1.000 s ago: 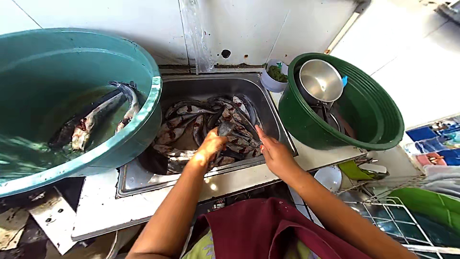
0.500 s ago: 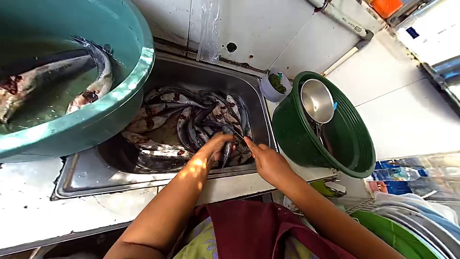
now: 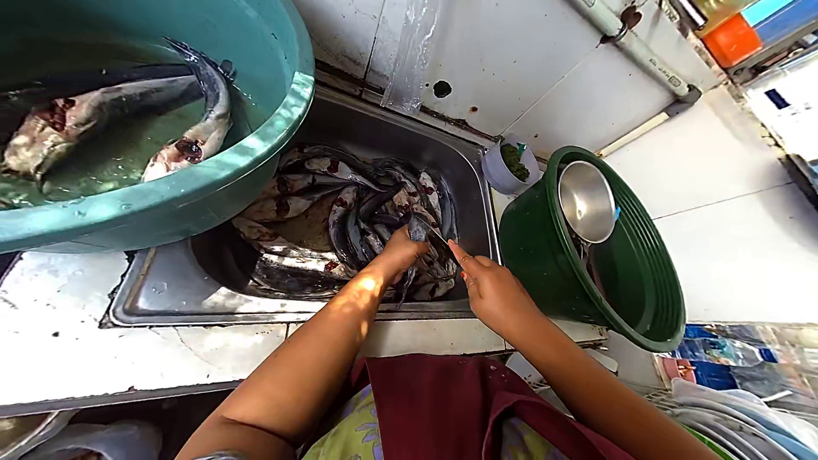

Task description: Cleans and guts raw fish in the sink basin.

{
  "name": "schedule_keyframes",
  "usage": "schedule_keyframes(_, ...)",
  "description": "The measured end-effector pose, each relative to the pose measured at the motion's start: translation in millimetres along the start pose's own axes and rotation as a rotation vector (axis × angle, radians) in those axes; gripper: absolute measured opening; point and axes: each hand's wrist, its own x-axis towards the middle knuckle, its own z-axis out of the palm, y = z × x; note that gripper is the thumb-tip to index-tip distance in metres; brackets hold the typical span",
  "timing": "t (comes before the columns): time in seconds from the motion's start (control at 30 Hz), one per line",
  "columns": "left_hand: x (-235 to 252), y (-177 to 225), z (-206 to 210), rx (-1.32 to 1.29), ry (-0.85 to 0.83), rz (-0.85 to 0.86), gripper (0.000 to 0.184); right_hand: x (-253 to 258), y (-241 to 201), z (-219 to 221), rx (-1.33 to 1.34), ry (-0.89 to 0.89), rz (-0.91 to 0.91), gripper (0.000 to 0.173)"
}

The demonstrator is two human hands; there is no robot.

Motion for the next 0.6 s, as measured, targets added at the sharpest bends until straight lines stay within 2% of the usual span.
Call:
schedule_keyframes(0.07,-1,0,-1,-0.007,0.003,0.018,0.035,-2,2,2,-0.021,0.035,-0.029,0.054)
schedule_keyframes(0.2,-4,0,-1,0.004,-0.017,0.038,0.040,5,-6,1,-0.020,-0.023,-0.012,0.056)
schedule_keyframes(0.33,-7,-4,5,0.105,-0.095,0.099,0.038,38,-27,8,-0.018,-0.038,0.039,0.063)
schedule_keyframes(0.43,-5,-8,7,0.081,-0.099,0.113,0.036,60,-33,13,-0.019,-0.029,0.040,0.068)
schedule_keyframes(0.6,-4,-1,4,0.033,-0.026,0.023,0.041,31,-10,17,0.031,-0.039,-0.042,0.062)
